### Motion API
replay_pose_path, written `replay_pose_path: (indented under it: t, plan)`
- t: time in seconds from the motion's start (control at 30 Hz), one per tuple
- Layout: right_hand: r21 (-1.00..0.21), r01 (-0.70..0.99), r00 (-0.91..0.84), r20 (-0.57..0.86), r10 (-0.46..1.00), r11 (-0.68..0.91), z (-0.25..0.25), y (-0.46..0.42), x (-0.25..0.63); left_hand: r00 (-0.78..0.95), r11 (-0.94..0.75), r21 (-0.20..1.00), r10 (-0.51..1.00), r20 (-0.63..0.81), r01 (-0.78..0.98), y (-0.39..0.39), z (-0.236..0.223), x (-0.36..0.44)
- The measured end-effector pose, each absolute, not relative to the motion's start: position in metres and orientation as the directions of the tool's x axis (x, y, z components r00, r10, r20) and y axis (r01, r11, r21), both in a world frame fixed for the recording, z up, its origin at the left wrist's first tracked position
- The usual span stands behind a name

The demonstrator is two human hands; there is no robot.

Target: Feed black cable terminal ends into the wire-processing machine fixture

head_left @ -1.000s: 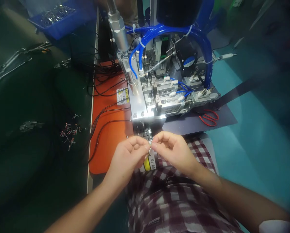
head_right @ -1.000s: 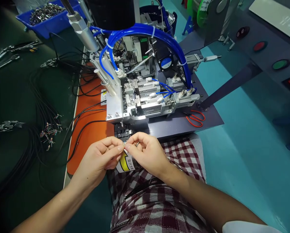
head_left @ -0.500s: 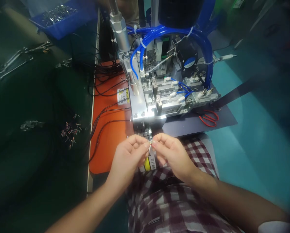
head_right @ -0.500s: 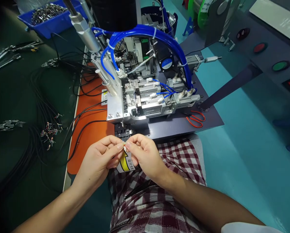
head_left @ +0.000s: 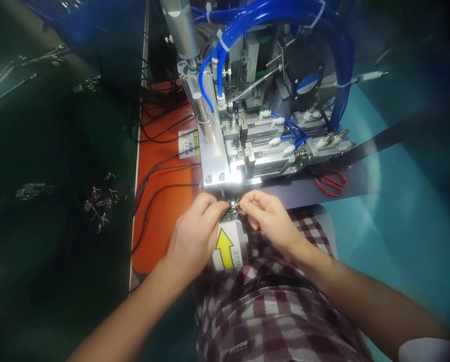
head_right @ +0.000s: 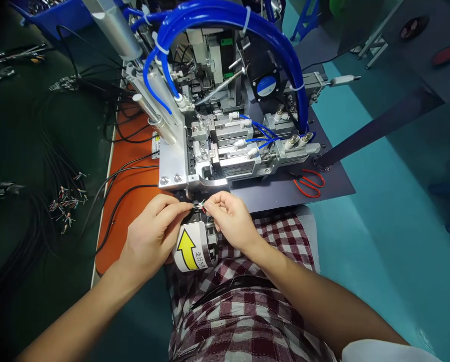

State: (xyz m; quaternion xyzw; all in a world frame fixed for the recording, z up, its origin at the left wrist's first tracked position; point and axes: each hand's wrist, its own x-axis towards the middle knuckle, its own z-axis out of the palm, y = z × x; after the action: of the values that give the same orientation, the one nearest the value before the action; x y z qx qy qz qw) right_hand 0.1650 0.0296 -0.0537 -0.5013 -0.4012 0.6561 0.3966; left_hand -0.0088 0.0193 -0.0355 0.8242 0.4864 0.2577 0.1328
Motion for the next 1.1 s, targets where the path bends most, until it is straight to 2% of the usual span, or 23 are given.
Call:
replay_pose_path:
  t: [0.27,0.87,1.1]
  plan:
    - [-0.887,-0.134,-0.202,-0.413,0.888,-0.442,-0.0569,0.0316,0.163,0.499,-0.579,0.41,0.815,0.295,0.704,0.0227,-0.0408,-0.0186]
    - [-0.921,-0.053,-0.171,-0.373,0.912,-0.386,-0.0614,0.0322,0.1634,0.502,-0.588,0.389,0.808,0.308,0.709,0.0228,-0.0435,-0.0175]
    - [-0.907,-0.037,-0.178,-0.407,0.896,-0.419,-0.0605,0.031,0.1633,0.502,-0.586,0.392,0.81,0.304,0.709,0.0226,-0.0436,-0.0175]
